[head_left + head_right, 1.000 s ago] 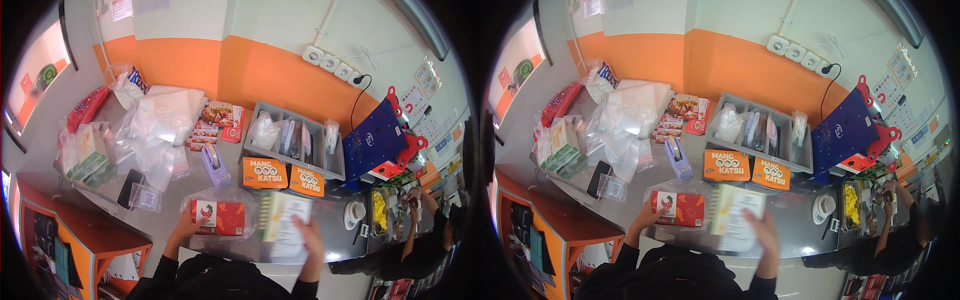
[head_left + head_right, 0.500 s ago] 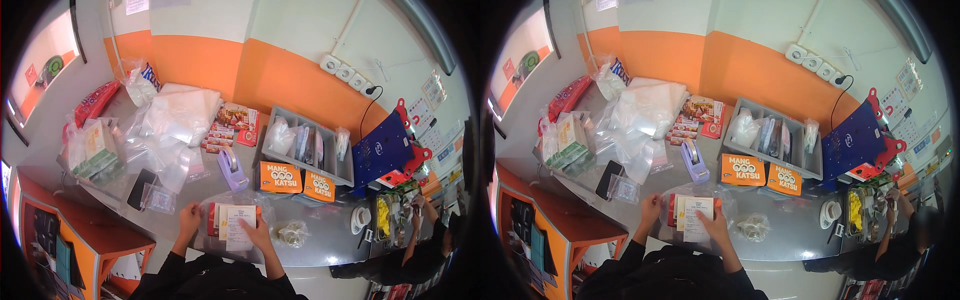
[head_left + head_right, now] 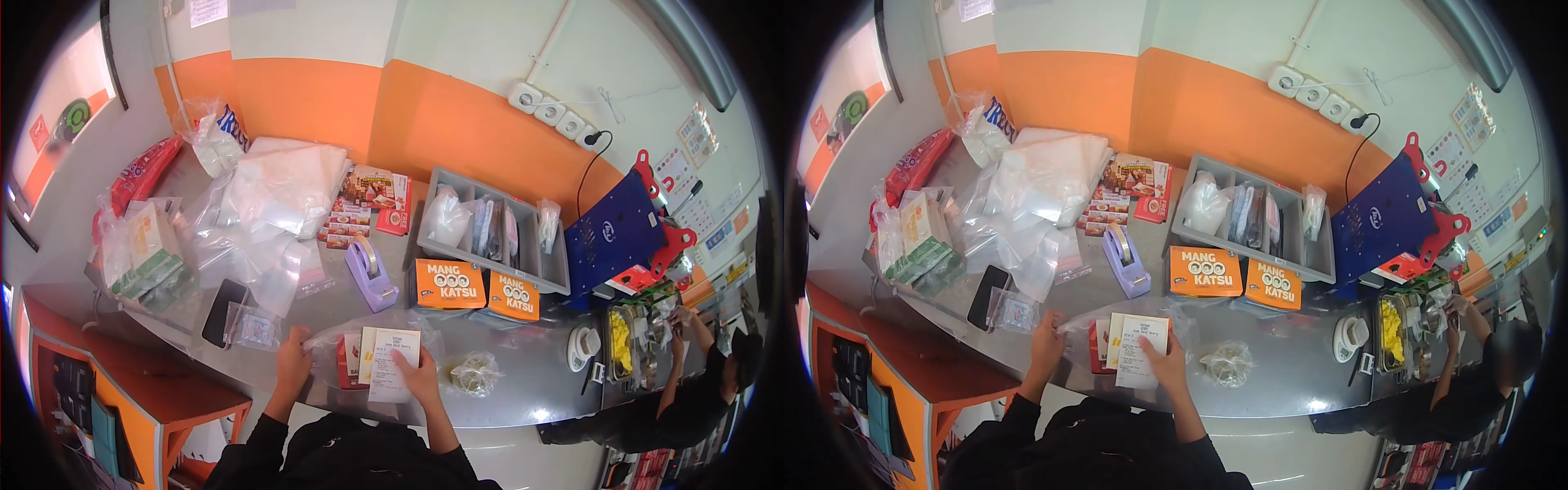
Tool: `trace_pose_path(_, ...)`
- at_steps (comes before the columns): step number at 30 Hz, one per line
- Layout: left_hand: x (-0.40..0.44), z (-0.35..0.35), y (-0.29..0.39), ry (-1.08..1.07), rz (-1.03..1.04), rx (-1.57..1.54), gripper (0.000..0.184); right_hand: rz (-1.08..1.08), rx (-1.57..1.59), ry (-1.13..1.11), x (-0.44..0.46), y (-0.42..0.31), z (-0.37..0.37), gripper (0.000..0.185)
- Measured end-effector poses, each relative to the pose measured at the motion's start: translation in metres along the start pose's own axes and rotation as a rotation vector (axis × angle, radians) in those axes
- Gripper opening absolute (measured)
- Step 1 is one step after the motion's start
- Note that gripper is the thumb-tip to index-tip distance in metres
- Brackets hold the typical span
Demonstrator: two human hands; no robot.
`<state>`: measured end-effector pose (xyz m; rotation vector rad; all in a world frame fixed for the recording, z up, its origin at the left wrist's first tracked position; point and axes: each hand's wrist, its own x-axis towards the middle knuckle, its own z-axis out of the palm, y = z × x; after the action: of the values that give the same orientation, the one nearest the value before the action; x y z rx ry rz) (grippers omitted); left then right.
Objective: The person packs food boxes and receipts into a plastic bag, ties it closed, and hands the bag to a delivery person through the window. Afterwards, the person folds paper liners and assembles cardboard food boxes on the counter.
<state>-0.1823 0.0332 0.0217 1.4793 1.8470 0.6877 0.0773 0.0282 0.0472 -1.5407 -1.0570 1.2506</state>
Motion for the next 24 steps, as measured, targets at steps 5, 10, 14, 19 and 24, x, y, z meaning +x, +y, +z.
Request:
trace_pose_path(5,-0.03,0.025,0.005,0.234,0.267,-0.131,0.051,-0.024,0.005,0.119,0.006,0.009,0.011,0.04)
trace_pose_path(10,-0.072,0.046,-0.031,0.174,0.278,0.091,0.057,-0.021,0.037,0.204,0.024,0.018,0.019,0.045)
trace_pose_path(14,-0.06,0.052,-0.043,-0.198,0.139,-0.237,0.047,-0.003,0.059,0.2,0.026,0.011,0.02,0.041)
trace_pose_path(19,-0.053,0.065,-0.004,0.125,0.328,-0.099,0.048,0.04,0.124,0.14,0.029,0.004,0.016,0.041)
trace_pose_path(24,-0.034,0.051,0.013,0.197,0.139,0.033,0.038,0.05,0.159,0.147,0.028,0.0,0.015,0.041)
